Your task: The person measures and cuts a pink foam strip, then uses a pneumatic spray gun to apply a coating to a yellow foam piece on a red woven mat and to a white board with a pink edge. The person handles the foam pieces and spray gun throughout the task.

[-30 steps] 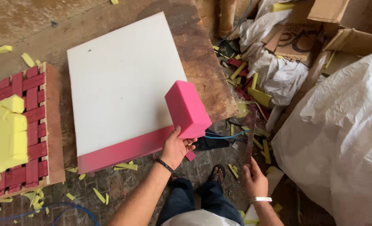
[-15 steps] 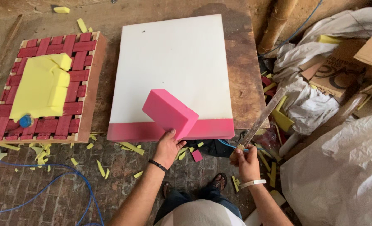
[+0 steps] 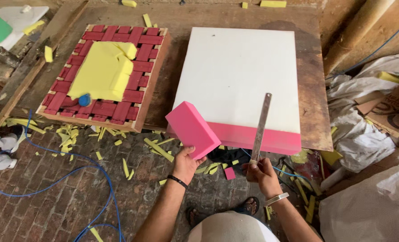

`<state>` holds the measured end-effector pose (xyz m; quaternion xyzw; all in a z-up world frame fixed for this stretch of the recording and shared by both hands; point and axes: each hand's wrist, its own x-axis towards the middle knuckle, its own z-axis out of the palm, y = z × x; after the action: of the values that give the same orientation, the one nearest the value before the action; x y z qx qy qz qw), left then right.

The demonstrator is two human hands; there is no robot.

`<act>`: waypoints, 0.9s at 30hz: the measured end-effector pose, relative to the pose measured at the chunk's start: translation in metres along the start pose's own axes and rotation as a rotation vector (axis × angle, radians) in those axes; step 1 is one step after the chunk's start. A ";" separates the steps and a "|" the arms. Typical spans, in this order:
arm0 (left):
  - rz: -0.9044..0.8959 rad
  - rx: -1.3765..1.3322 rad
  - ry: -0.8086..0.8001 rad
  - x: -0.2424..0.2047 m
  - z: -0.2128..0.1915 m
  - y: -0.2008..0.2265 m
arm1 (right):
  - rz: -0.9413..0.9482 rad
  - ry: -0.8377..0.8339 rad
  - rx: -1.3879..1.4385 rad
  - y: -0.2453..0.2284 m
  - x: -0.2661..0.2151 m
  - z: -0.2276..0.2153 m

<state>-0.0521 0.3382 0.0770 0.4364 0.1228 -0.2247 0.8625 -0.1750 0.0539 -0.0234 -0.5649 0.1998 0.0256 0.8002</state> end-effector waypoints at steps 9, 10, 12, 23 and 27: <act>-0.058 0.035 0.173 -0.055 -0.074 0.031 | 0.114 0.291 -0.274 0.023 -0.010 0.073; -0.064 0.051 0.186 -0.061 -0.082 0.034 | -0.059 0.331 -0.339 0.028 -0.013 0.080; -0.075 0.084 0.214 -0.073 -0.097 0.040 | -0.168 0.374 -0.365 0.034 -0.015 0.095; -0.060 0.095 0.314 -0.086 -0.125 0.047 | 0.045 0.201 -0.273 0.034 0.004 0.119; -0.022 0.026 0.339 -0.084 -0.125 0.052 | 0.300 0.087 -0.232 0.026 0.031 0.117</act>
<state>-0.1013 0.4895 0.0742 0.4778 0.2687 -0.1588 0.8211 -0.1195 0.1642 -0.0248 -0.6177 0.3116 0.1430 0.7077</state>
